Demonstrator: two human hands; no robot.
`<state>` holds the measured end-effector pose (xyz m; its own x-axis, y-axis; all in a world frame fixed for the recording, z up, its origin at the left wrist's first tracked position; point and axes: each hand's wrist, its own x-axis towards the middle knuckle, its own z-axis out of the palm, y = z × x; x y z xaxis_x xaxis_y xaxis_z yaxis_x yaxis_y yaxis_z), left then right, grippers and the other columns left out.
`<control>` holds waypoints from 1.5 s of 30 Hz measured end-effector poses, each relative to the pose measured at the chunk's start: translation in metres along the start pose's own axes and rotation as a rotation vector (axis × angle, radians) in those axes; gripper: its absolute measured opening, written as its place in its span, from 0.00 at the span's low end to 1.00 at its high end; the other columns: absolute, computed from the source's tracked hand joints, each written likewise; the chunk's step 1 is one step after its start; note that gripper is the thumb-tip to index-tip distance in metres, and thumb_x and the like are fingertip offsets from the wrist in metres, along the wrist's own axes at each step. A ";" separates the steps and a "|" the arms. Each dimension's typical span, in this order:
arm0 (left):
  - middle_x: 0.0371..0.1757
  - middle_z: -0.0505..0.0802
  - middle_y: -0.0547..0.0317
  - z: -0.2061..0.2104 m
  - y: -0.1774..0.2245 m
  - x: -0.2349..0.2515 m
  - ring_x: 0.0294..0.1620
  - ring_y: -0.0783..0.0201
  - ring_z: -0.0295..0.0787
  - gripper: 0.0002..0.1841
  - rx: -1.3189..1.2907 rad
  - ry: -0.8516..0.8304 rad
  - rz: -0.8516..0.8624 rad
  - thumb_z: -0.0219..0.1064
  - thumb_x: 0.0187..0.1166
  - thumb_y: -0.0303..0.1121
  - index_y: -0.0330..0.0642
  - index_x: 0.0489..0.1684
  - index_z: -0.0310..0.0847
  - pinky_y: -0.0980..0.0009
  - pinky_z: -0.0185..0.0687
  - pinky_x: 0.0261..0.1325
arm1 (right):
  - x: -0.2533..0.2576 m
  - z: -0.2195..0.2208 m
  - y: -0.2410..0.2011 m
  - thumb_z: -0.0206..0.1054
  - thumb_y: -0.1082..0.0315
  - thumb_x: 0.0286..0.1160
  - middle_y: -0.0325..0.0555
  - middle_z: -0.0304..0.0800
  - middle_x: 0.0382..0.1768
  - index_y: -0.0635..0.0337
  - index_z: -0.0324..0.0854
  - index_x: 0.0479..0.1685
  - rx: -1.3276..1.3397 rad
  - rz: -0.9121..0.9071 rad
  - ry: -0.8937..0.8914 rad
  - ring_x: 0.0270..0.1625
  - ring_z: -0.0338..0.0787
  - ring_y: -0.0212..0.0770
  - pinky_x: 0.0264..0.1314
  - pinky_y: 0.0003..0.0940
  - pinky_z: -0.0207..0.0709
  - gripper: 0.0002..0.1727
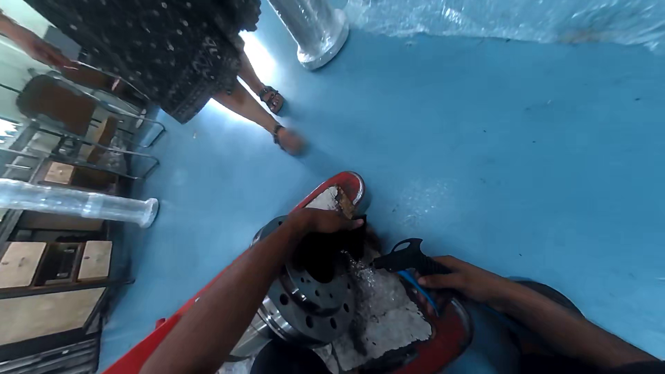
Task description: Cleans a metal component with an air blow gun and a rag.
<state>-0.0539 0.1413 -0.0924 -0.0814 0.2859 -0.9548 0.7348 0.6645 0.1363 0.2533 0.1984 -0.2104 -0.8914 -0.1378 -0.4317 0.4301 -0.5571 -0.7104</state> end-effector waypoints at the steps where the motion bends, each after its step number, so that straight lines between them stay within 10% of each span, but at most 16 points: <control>1: 0.77 0.82 0.38 0.006 0.003 -0.001 0.80 0.45 0.76 0.37 -0.002 -0.020 -0.005 0.44 0.92 0.62 0.38 0.81 0.74 0.40 0.63 0.83 | 0.000 0.001 0.000 0.60 0.61 0.85 0.48 0.94 0.36 0.61 0.79 0.52 0.007 -0.006 -0.004 0.36 0.96 0.43 0.44 0.35 0.91 0.12; 14: 0.54 0.91 0.36 0.054 0.028 0.007 0.60 0.38 0.87 0.22 0.733 -0.275 0.030 0.65 0.86 0.47 0.34 0.60 0.85 0.33 0.75 0.64 | 0.010 0.007 0.011 0.61 0.58 0.83 0.44 0.93 0.34 0.56 0.79 0.49 -0.017 -0.030 -0.011 0.34 0.94 0.39 0.41 0.33 0.88 0.11; 28: 0.49 0.92 0.39 0.052 0.031 0.009 0.54 0.38 0.88 0.20 0.787 -0.196 0.058 0.75 0.77 0.48 0.38 0.48 0.89 0.31 0.77 0.54 | 0.011 0.009 0.014 0.62 0.59 0.77 0.43 0.94 0.32 0.56 0.81 0.48 -0.037 -0.062 0.054 0.31 0.94 0.41 0.39 0.35 0.91 0.11; 45: 0.53 0.93 0.43 0.054 0.023 0.015 0.58 0.40 0.89 0.22 0.763 -0.130 0.100 0.79 0.72 0.48 0.44 0.57 0.90 0.32 0.79 0.56 | 0.017 -0.002 0.007 0.63 0.57 0.77 0.40 0.92 0.30 0.55 0.80 0.46 -0.128 -0.033 0.041 0.31 0.93 0.37 0.37 0.31 0.88 0.12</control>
<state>-0.0015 0.1236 -0.1176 0.0545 0.2044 -0.9774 0.9983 -0.0326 0.0489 0.2410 0.1940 -0.2241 -0.9002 -0.0859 -0.4270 0.4173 -0.4510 -0.7890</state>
